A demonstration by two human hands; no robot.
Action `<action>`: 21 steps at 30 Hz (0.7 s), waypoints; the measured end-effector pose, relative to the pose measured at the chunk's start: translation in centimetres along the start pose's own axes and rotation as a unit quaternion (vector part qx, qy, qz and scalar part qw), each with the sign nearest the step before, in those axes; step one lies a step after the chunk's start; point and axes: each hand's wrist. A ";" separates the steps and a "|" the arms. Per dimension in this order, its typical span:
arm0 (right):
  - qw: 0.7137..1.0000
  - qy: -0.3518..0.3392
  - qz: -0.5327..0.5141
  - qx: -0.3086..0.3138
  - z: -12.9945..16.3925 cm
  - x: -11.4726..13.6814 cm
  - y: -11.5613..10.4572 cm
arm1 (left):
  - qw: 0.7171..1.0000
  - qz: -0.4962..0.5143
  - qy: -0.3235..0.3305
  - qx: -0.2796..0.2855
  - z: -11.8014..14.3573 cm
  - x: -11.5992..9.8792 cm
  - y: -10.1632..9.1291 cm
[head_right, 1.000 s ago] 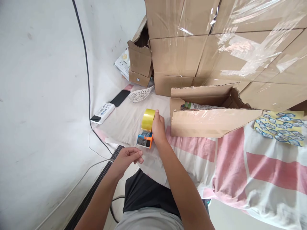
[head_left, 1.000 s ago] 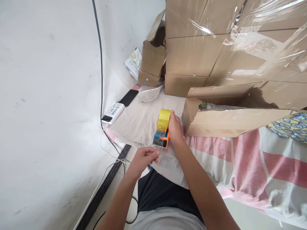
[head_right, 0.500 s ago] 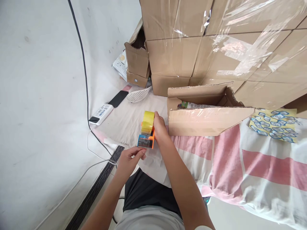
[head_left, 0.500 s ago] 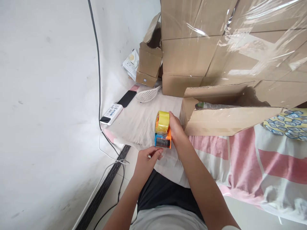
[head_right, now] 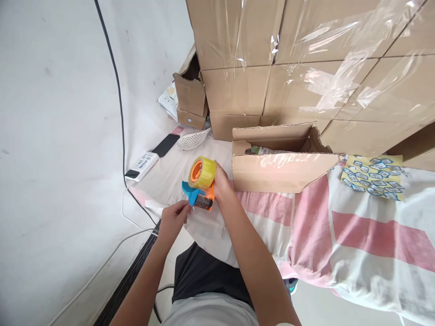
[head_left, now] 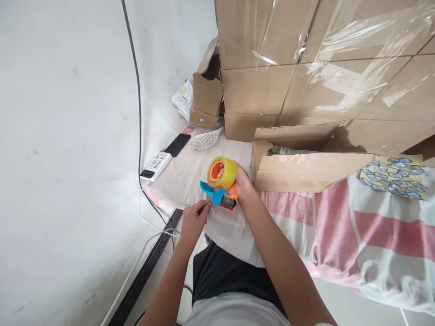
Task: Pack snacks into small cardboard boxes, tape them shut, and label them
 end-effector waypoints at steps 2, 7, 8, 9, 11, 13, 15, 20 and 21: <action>0.999 -0.001 -0.042 0.007 -0.8 0.6 0.9 | 1.000 0.017 -0.014 -0.009 0.4 -0.1 -0.9; 0.973 -0.202 0.104 -0.035 -5.0 0.5 3.7 | 0.997 0.062 -0.030 -0.028 1.1 -0.5 -2.4; 0.967 -0.215 0.129 -0.040 -5.9 0.2 4.1 | 0.997 0.070 -0.031 -0.031 1.2 -0.7 -2.5; 0.965 -0.215 0.146 -0.042 -6.8 -0.2 4.4 | 0.996 0.076 -0.030 -0.032 1.2 -0.8 -2.7; 0.965 -0.200 0.164 -0.045 -8.3 -0.7 4.6 | 0.995 0.086 -0.029 -0.033 1.1 -1.0 -2.8; 0.963 -0.188 0.189 -0.045 -9.2 -1.0 4.4 | 0.995 0.092 -0.028 -0.032 1.0 -1.4 -2.9; 0.959 -0.177 0.217 -0.037 -9.2 -0.8 3.9 | 0.995 0.093 -0.025 -0.031 0.8 -1.7 -2.8; 0.947 -0.142 0.288 0.017 -4.0 0.8 2.2 | 0.996 0.078 -0.009 -0.037 0.3 -2.6 -2.3; 0.941 -0.137 0.306 0.046 -2.0 1.3 1.8 | 0.997 0.073 -0.004 -0.038 0.3 -2.9 -2.2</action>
Point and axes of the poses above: each hand's wrist, its own z-axis away from the middle knuckle, its own y-axis out of the palm, x = y × z, and after that the axes turned 1 degree about x, right-handed
